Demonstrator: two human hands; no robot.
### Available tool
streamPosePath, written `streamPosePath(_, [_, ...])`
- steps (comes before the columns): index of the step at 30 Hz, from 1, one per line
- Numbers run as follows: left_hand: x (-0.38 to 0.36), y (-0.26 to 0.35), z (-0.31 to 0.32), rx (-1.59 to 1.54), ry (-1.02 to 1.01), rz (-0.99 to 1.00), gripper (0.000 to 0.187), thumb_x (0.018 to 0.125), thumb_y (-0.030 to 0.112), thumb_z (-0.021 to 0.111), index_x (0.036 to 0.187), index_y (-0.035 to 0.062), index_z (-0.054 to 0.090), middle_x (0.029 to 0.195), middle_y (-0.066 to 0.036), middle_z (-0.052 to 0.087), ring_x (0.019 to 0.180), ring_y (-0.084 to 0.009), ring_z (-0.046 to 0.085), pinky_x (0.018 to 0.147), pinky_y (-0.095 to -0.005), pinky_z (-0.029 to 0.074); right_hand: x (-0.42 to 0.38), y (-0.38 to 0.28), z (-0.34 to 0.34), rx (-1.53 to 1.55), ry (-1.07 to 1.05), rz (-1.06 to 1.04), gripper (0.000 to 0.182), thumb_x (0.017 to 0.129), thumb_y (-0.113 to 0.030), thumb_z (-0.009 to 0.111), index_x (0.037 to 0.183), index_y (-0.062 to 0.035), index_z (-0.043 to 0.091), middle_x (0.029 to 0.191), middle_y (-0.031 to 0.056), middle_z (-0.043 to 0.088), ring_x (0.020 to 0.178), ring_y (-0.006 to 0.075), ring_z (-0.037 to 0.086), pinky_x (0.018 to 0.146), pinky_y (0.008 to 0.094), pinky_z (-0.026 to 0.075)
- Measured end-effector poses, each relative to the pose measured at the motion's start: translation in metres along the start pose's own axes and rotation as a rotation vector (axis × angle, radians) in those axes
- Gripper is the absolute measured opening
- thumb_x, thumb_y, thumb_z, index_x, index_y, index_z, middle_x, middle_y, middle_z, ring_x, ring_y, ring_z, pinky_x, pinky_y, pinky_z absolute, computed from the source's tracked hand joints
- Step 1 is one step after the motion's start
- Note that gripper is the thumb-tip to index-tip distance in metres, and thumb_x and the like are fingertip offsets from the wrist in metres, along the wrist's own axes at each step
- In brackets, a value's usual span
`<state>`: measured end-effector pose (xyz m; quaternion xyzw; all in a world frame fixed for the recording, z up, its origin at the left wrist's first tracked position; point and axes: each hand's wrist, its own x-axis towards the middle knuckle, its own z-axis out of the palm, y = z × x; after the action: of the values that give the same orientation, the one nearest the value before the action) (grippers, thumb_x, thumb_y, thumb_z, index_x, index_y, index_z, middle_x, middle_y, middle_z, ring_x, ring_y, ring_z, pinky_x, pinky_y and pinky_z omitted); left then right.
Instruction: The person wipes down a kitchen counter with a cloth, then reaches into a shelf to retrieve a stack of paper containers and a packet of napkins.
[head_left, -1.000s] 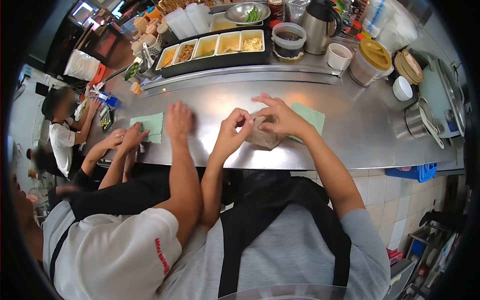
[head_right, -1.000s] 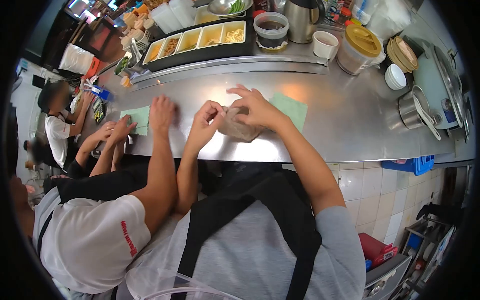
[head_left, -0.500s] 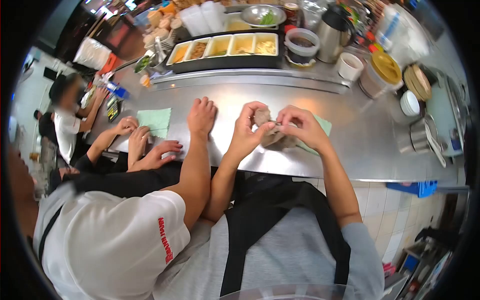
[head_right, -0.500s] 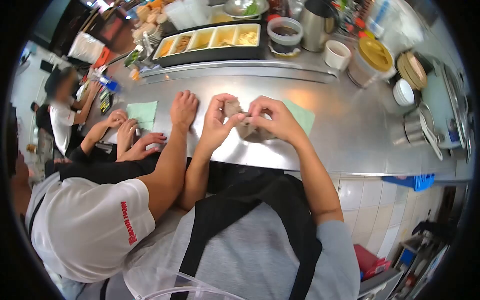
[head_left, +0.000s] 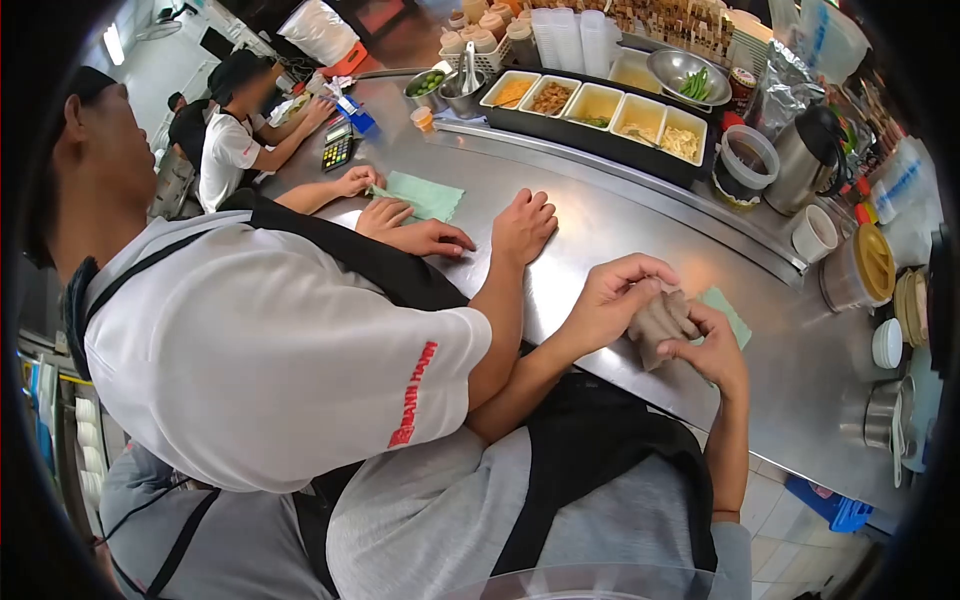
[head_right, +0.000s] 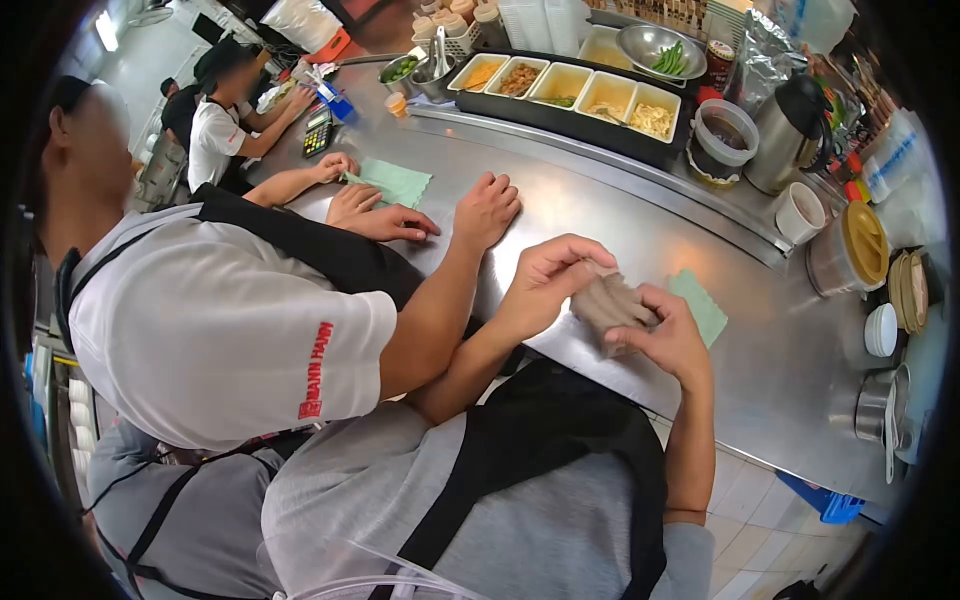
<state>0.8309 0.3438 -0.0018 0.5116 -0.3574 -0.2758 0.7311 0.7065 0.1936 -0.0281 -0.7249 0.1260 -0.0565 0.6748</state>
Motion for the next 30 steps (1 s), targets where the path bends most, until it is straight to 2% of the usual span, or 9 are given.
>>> streamPosePath(4, [0.001, 0.009, -0.002, -0.085, 0.048, 0.055, 0.013, 0.087, 0.0, 0.05, 0.097, -0.0002, 0.058, 0.088, -0.004, 0.061, 0.083, -0.0077, 0.056, 0.075, -0.0207, 0.044, -0.01, 0.014, -0.022, -0.174, -0.133, 0.122, 0.027, 0.064, -0.012, 0.077, 0.082, -0.0037, 0.059, 0.069, -0.0022, 0.054, 0.069, 0.0085, 0.048, 0.065, 0.0245, 0.038])
streamPosePath(10, [0.029, -0.024, -0.018, 0.041, 0.2, 0.054, 0.014, 0.089, 0.002, 0.048, 0.099, -0.0007, 0.057, 0.085, -0.001, 0.058, 0.077, -0.0046, 0.052, 0.071, -0.0185, 0.041, -0.014, 0.015, -0.061, 0.101, 0.019, 0.25, 0.016, 0.074, -0.009, 0.068, 0.086, -0.0022, 0.061, 0.07, -0.0038, 0.054, 0.065, 0.0049, 0.047, 0.059, 0.0203, 0.037])
streamPosePath(12, [0.045, -0.047, -0.03, 0.245, 0.383, -0.028, 0.015, 0.09, 0.004, 0.048, 0.101, -0.0007, 0.057, 0.086, -0.001, 0.058, 0.078, -0.0046, 0.051, 0.071, -0.0178, 0.041, 0.003, 0.024, -0.062, -0.005, 0.218, 0.099, 0.011, 0.078, -0.006, 0.062, 0.087, -0.0015, 0.06, 0.071, -0.005, 0.055, 0.064, 0.0037, 0.047, 0.057, 0.0187, 0.036])
streamPosePath(14, [0.058, -0.05, -0.033, 0.104, 0.476, 0.044, 0.016, 0.089, 0.004, 0.047, 0.102, -0.0004, 0.056, 0.089, -0.001, 0.059, 0.081, -0.005, 0.052, 0.072, -0.0176, 0.04, 0.014, 0.003, -0.049, -0.047, 0.362, 0.045, 0.013, 0.078, 0.0, 0.058, 0.09, -0.0005, 0.06, 0.076, -0.0037, 0.056, 0.068, 0.0048, 0.049, 0.061, 0.0195, 0.039])
streamPosePath(16, [0.064, -0.03, -0.027, -0.023, 0.555, 0.299, 0.017, 0.089, 0.002, 0.046, 0.103, 0.0005, 0.056, 0.094, -0.002, 0.059, 0.085, -0.0055, 0.052, 0.073, -0.0177, 0.039, 0.017, -0.023, -0.038, -0.013, 0.588, -0.268, 0.014, 0.077, 0.005, 0.057, 0.09, 0.001, 0.06, 0.082, -0.0008, 0.057, 0.075, 0.0068, 0.051, 0.068, 0.0204, 0.042])
streamPosePath(21, [0.036, -0.04, -0.037, 0.167, 0.523, 0.306, 0.014, 0.088, 0.006, 0.048, 0.097, -0.0008, 0.058, 0.083, -0.002, 0.058, 0.077, -0.0059, 0.051, 0.067, -0.0187, 0.039, 0.008, -0.022, -0.035, -0.178, 0.498, -0.374, 0.024, 0.069, 0.014, 0.05, 0.086, 0.001, 0.061, 0.086, 0.0052, 0.058, 0.083, 0.0133, 0.055, 0.075, 0.0227, 0.042])
streamPosePath(26, [-0.027, -0.087, -0.081, 0.449, 0.304, -0.041, 0.013, 0.088, 0.008, 0.05, 0.093, -0.0006, 0.059, 0.076, 0.0, 0.055, 0.071, -0.0046, 0.047, 0.062, -0.0184, 0.036, -0.007, 0.061, -0.038, -0.363, 0.236, -0.171, 0.027, 0.066, 0.013, 0.048, 0.085, -0.0003, 0.061, 0.087, 0.0094, 0.062, 0.082, 0.0172, 0.057, 0.076, 0.0267, 0.044])
streamPosePath(28, [-0.046, -0.095, -0.084, 0.431, 0.295, -0.126, 0.013, 0.088, 0.009, 0.05, 0.092, -0.0006, 0.059, 0.073, 0.001, 0.054, 0.068, -0.0041, 0.045, 0.061, -0.0183, 0.036, -0.02, 0.069, -0.04, -0.36, -0.013, 0.026, 0.023, 0.069, 0.012, 0.05, 0.088, 0.001, 0.059, 0.087, 0.0055, 0.061, 0.085, 0.0133, 0.056, 0.078, 0.0247, 0.043])
streamPosePath(30, [-0.053, -0.102, -0.079, 0.329, 0.372, -0.177, 0.015, 0.087, 0.011, 0.052, 0.088, -0.0021, 0.059, 0.068, 0.003, 0.051, 0.064, -0.0037, 0.043, 0.057, -0.0185, 0.033, -0.018, 0.076, -0.046, -0.318, 0.029, 0.069, 0.02, 0.071, 0.009, 0.054, 0.089, 0.0012, 0.059, 0.088, 0.0051, 0.061, 0.085, 0.0128, 0.055, 0.078, 0.0243, 0.043])
